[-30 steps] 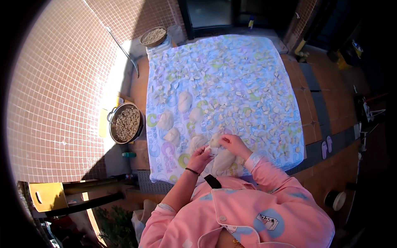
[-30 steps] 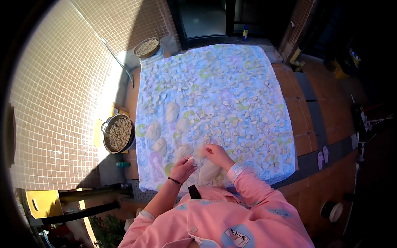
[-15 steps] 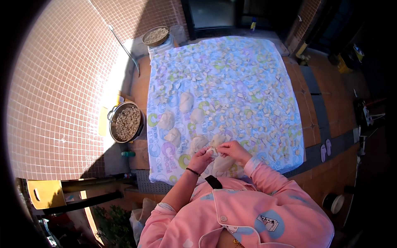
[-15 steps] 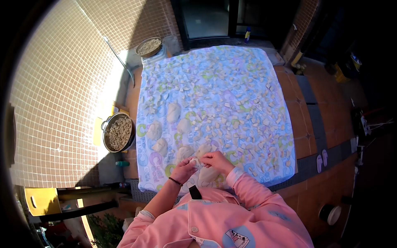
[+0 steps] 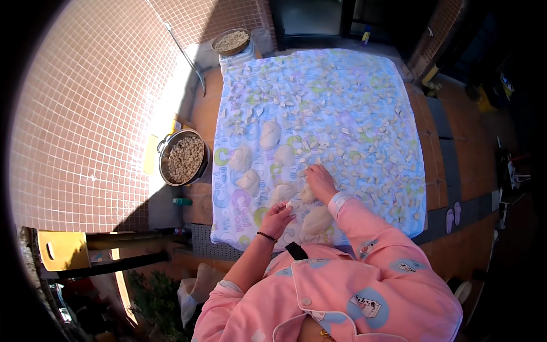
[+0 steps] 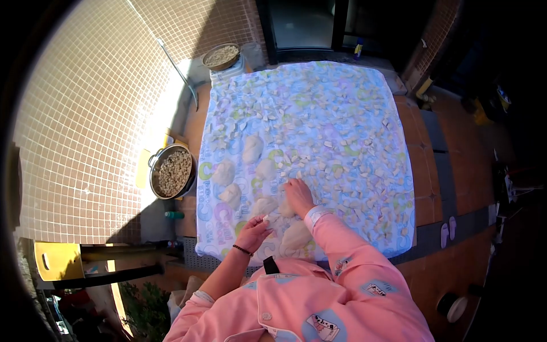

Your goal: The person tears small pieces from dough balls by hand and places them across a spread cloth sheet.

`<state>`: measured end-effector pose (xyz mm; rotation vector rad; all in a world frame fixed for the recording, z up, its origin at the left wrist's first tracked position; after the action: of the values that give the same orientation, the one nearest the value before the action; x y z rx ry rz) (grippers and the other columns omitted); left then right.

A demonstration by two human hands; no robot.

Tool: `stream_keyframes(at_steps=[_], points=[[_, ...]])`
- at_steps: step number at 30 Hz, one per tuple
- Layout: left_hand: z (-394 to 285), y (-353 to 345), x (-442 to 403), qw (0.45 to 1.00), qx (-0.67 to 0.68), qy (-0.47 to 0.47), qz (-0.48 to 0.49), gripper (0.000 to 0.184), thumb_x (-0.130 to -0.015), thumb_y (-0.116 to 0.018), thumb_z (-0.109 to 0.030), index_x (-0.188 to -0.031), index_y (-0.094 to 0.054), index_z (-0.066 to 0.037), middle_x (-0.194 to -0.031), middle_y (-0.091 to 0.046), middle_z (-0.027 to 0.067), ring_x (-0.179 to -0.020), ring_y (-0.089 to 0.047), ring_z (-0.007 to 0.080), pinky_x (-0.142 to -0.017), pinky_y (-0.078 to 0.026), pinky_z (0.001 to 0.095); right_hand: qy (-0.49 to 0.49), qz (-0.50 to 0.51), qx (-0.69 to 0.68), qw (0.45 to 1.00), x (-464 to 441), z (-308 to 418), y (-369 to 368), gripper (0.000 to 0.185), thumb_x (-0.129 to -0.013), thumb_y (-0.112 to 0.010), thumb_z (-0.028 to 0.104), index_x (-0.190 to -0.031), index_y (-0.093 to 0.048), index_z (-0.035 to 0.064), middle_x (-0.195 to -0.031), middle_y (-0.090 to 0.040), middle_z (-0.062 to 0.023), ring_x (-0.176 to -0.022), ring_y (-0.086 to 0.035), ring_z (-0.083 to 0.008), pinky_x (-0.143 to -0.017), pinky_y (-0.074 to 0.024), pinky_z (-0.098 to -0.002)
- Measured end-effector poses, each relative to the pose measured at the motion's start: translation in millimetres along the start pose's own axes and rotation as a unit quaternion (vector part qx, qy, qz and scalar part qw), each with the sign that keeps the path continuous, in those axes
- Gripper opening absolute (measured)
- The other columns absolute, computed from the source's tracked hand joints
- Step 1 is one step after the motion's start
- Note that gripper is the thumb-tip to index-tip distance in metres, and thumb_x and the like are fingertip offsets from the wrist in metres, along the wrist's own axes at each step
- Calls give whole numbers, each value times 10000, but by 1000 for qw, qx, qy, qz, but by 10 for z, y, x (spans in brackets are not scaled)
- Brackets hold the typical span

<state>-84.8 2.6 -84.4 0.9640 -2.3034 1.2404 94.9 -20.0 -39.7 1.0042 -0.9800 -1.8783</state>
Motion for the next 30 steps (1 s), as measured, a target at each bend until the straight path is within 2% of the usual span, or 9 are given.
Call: stream_keyframes(at_steps=[1, 3, 4, 6, 14, 25, 27, 28, 30], points=[[-25, -25, 30, 1000, -4, 2, -3, 230, -832, -548, -59, -1061, -532, -75, -962, -554, -7, -848, -538, 107, -742, -455, 273, 2, 3, 0, 1000, 42, 59, 64, 141, -729, -578, 110, -851, -600, 44, -815, -580, -80, -822, -535, -260, -709, -438, -338], [-32, -35, 49, 1000, -6, 7, -4, 230, -835, -542, -52, -1063, -529, -73, -966, -548, -7, -855, -537, 108, -745, -456, 277, -162, 133, -319, 924, 179, 142, 110, 154, -767, -595, 142, -855, -600, 15, -732, -585, -52, -667, -548, -191, -601, -436, -289], [-3, -39, 25, 1000, -12, 15, 18, 235, -835, -538, -48, -1069, -525, -71, -966, -545, -6, -852, -536, 105, -743, -456, 274, -165, 134, -315, 925, 281, 197, 114, 154, -767, -595, 142, -855, -600, 15, -732, -585, -52, -667, -548, -191, -601, -436, -289], [34, -90, -4, 998, -20, 28, 48, 239, -836, -535, -44, -1074, -521, -69, -967, -541, -5, -850, -534, 103, -741, -456, 272, -268, 216, -533, 773, 621, 320, -57, 216, -809, -601, 182, -926, -610, 1, -698, -589, -21, -606, -526, -83, -540, -424, -217], [209, -226, 0, 972, -180, 68, 134, 246, -847, -522, -71, -1086, -501, -19, -1009, -540, 19, -895, -523, 113, -770, -449, 269, -298, 225, -561, 739, 984, 224, 11, 190, -802, -614, 168, -883, -628, -4, -688, -577, -1, -599, -516, -60, -556, -433, -203], [276, -300, -15, 982, -110, 103, 117, 273, -848, -531, -77, -1114, -490, -31, -1021, -536, 16, -922, -522, 124, -804, -444, 301, -363, 214, -609, 672, 1093, 94, 42, 210, -784, -634, 180, -893, -646, 0, -689, -593, -1, -590, -542, -71, -569, -452, -196], [295, -275, -25, 984, -86, 103, 120, 278, -848, -531, -77, -1120, -489, -36, -1018, -536, 13, -923, -523, 124, -802, -445, 301, -393, 162, -648, 632, 1058, 28, 92, 221, -770, -643, 176, -878, -635, -17, -703, -604, -46, -605, -557, -81, -562, -454, -208], [294, -245, -38, 987, -77, 97, 105, 281, -846, -531, -74, -1123, -490, -44, -1016, -536, 8, -917, -523, 121, -797, -447, 296, -391, 163, -648, 633, 1020, -63, 68, 221, -770, -643, 176, -878, -635, -17, -703, -604, -46, -605, -557, -81, -562, -454, -208], [263, -226, -20, 990, -67, 91, 88, 285, -845, -532, -72, -1127, -491, -51, -1013, -536, 3, -910, -523, 118, -791, -449, 292, -357, 70, -428, 827, 840, -500, 185, 227, -743, -647, 164, -864, -614, -25, -737, -606, -109, -662, -590, -155, -597, -469, -276]])
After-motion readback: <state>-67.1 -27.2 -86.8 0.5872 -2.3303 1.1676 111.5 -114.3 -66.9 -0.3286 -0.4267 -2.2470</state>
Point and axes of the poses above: each hand's wrist, its own x-axis away from the middle knuckle, its own y-axis out of the back of the hand, z = x × y, the point moved 7 cm from there along -x, towards the middle knuckle
